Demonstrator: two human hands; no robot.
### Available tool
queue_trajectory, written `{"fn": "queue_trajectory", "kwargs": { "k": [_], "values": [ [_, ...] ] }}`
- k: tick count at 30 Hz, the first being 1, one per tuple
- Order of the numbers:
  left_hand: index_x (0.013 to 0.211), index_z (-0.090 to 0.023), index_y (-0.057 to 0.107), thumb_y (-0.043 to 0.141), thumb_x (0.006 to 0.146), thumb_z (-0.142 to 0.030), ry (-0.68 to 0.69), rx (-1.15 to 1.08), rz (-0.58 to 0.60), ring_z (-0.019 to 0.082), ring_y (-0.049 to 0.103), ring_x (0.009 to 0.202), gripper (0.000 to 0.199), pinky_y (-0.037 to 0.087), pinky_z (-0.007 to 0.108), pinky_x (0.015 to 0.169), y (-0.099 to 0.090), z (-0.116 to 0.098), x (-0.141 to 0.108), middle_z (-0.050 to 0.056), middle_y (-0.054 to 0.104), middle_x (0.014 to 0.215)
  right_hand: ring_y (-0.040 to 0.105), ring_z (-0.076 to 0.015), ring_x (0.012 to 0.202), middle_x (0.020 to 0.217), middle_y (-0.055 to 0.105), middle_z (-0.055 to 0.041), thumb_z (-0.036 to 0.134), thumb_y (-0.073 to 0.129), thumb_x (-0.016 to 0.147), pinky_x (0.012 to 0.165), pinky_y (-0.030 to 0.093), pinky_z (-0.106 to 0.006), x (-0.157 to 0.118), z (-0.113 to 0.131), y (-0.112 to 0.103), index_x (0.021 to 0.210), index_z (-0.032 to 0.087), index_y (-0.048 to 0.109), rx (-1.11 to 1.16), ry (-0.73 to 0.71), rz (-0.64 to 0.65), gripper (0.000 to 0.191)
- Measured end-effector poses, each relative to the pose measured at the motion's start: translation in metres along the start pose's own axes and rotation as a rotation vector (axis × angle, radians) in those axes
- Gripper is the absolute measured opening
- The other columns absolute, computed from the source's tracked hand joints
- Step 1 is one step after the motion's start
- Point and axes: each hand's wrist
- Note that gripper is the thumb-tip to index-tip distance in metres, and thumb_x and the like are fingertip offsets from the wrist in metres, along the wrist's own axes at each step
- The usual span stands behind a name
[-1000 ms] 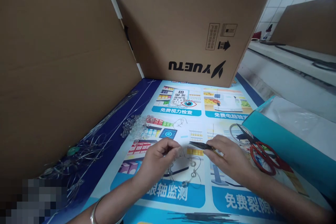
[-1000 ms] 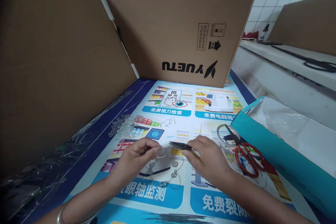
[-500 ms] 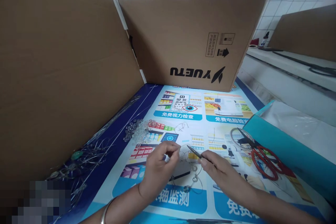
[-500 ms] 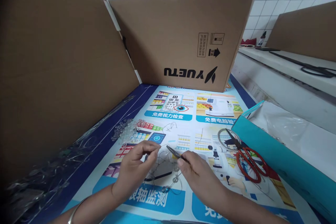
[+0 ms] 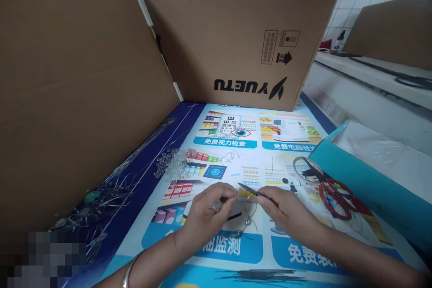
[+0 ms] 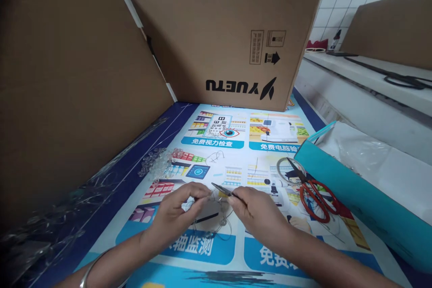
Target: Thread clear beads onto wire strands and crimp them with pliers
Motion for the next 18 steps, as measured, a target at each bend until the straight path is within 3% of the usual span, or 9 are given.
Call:
{"fn": "queue_trajectory", "kwargs": {
  "k": [10, 14, 18],
  "values": [
    [0.092, -0.020, 0.059, 0.050, 0.080, -0.016, -0.056, 0.114, 0.086, 0.020, 0.054, 0.096, 0.015, 0.046, 0.034, 0.082, -0.019, 0.023, 0.008, 0.007, 0.059, 0.099, 0.054, -0.0200, 0.078, 0.082, 0.060, -0.0063, 0.036, 0.038, 0.090, 0.064, 0.036, -0.029, -0.005, -0.010, -0.014, 0.092, 0.019, 0.059, -0.610, -0.193, -0.078, 0.027],
    [0.101, -0.022, 0.056, 0.051, 0.080, -0.017, -0.111, 0.135, 0.167, 0.020, 0.053, 0.098, 0.023, 0.046, 0.034, 0.082, -0.015, 0.030, 0.007, 0.006, 0.058, 0.103, 0.052, -0.0212, 0.079, 0.081, 0.059, -0.0079, 0.035, 0.035, 0.091, 0.067, 0.036, -0.032, -0.003, -0.010, -0.012, 0.093, 0.018, 0.059, -0.686, -0.248, -0.021, 0.029],
    [0.101, -0.022, 0.057, 0.051, 0.081, -0.022, -0.172, 0.137, 0.190, 0.017, 0.056, 0.085, 0.021, 0.047, 0.031, 0.073, -0.010, 0.034, 0.006, 0.005, 0.061, 0.094, 0.051, -0.0220, 0.080, 0.081, 0.059, -0.0091, 0.034, 0.038, 0.090, 0.066, 0.035, -0.032, 0.002, -0.003, -0.012, 0.094, 0.017, 0.058, -0.735, -0.279, 0.006, 0.027]
  ]
}}
Point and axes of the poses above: each hand's wrist, its own x-axis towards the middle knuckle, its own y-axis out of the palm, z = x × y
